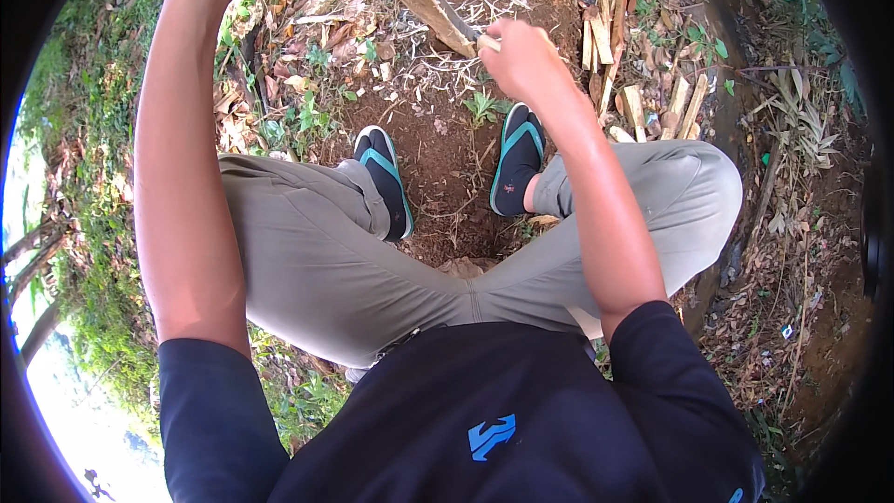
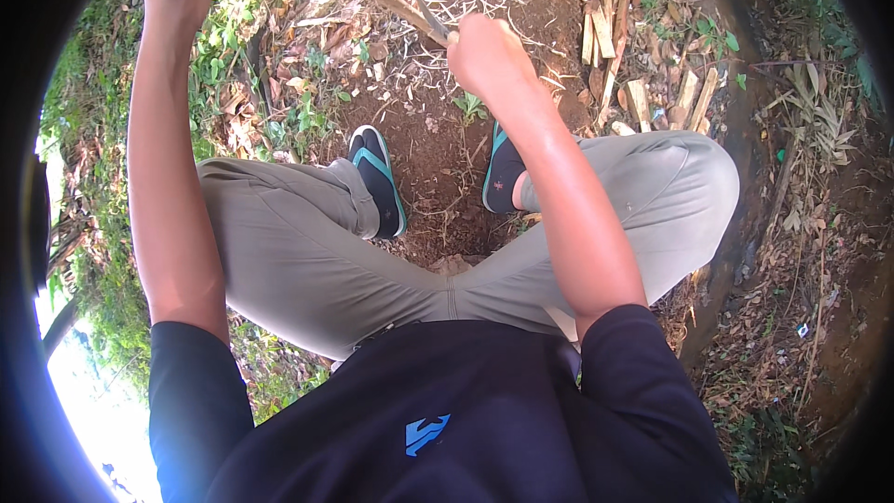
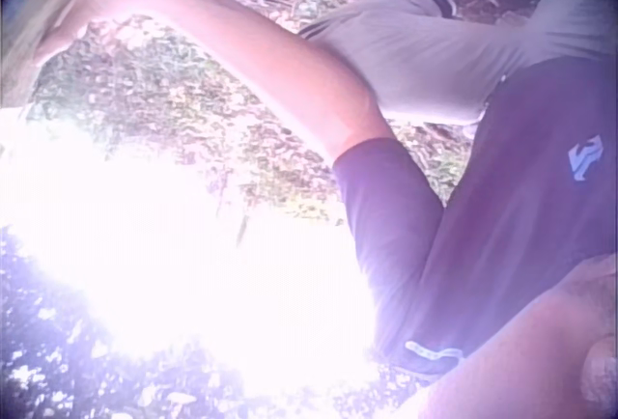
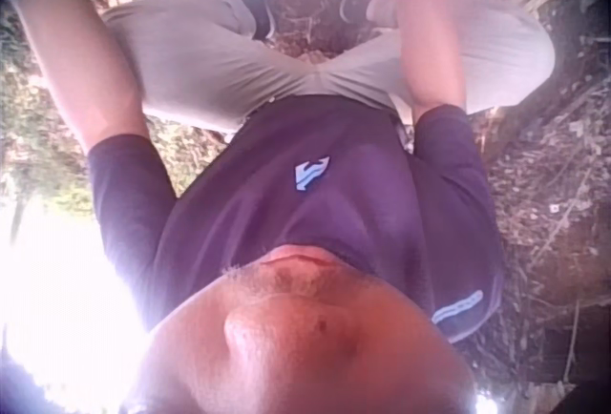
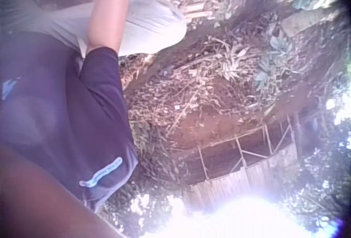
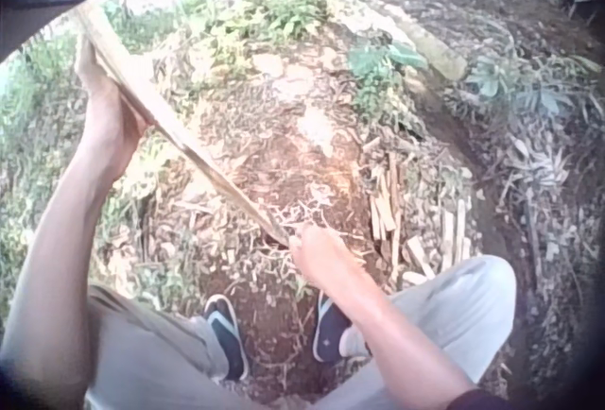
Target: The person sits cross-legged on the ground and uses a knife to shave and carve a long piece of wood held in their left hand. They repeatedly scrape the surface of the wood, removing thin strips and shaping the piece.
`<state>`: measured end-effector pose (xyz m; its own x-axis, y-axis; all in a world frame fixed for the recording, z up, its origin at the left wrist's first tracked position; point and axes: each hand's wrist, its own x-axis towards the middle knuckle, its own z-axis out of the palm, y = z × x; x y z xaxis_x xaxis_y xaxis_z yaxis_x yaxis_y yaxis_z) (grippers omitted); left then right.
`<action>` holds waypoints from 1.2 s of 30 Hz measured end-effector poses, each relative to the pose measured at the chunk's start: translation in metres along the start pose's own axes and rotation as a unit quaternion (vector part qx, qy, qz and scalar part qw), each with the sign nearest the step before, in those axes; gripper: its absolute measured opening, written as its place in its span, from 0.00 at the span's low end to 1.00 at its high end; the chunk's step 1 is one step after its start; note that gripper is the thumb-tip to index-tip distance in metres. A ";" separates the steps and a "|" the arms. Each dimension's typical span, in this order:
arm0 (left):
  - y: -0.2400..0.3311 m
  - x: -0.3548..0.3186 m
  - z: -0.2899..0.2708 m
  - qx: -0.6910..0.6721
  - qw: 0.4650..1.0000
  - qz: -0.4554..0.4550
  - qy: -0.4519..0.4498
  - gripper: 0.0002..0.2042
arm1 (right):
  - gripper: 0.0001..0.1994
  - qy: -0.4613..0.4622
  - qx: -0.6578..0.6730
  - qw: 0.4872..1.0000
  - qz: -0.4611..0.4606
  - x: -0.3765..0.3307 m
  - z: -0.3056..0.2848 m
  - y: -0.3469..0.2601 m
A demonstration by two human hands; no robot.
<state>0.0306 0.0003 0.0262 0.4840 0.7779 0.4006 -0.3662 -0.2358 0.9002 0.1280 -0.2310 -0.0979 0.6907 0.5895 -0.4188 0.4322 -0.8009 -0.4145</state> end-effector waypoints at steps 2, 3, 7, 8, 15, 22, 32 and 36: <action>0.000 -0.001 0.000 0.000 1.000 -0.001 0.003 0.39 | 0.16 -0.047 -0.059 0.997 0.033 0.001 0.004 -0.002; 0.000 -0.002 0.001 0.000 1.000 -0.001 0.005 0.40 | 0.16 -0.059 -0.066 0.995 0.051 0.002 0.007 -0.004; 0.003 -0.002 0.003 -0.004 1.000 -0.002 0.007 0.41 | 0.15 -0.055 -0.058 0.994 0.081 0.003 0.020 0.000; 0.003 -0.002 0.003 -0.003 1.000 -0.004 0.009 0.41 | 0.15 -0.061 -0.066 0.993 0.078 0.002 0.020 -0.002; 0.007 -0.005 0.006 -0.004 1.000 -0.008 0.017 0.44 | 0.17 -0.070 -0.042 0.995 0.059 0.007 0.038 0.005; 0.014 -0.010 0.028 0.011 0.994 0.001 0.109 0.45 | 0.17 -0.068 -0.031 0.995 0.073 0.008 0.051 0.012; 0.004 0.000 0.013 -0.022 0.998 -0.035 0.046 0.40 | 0.16 -0.032 -0.076 0.994 0.074 -0.004 0.043 -0.002; 0.005 -0.003 0.016 -0.018 0.999 -0.027 0.042 0.36 | 0.15 -0.067 -0.099 0.989 0.086 -0.012 0.033 -0.007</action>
<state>0.0404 -0.0127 0.0323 0.4358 0.8356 0.3346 -0.3701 -0.1725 0.9128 0.0980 -0.2286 -0.1164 0.6867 0.4416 -0.5774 0.4296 -0.8873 -0.1677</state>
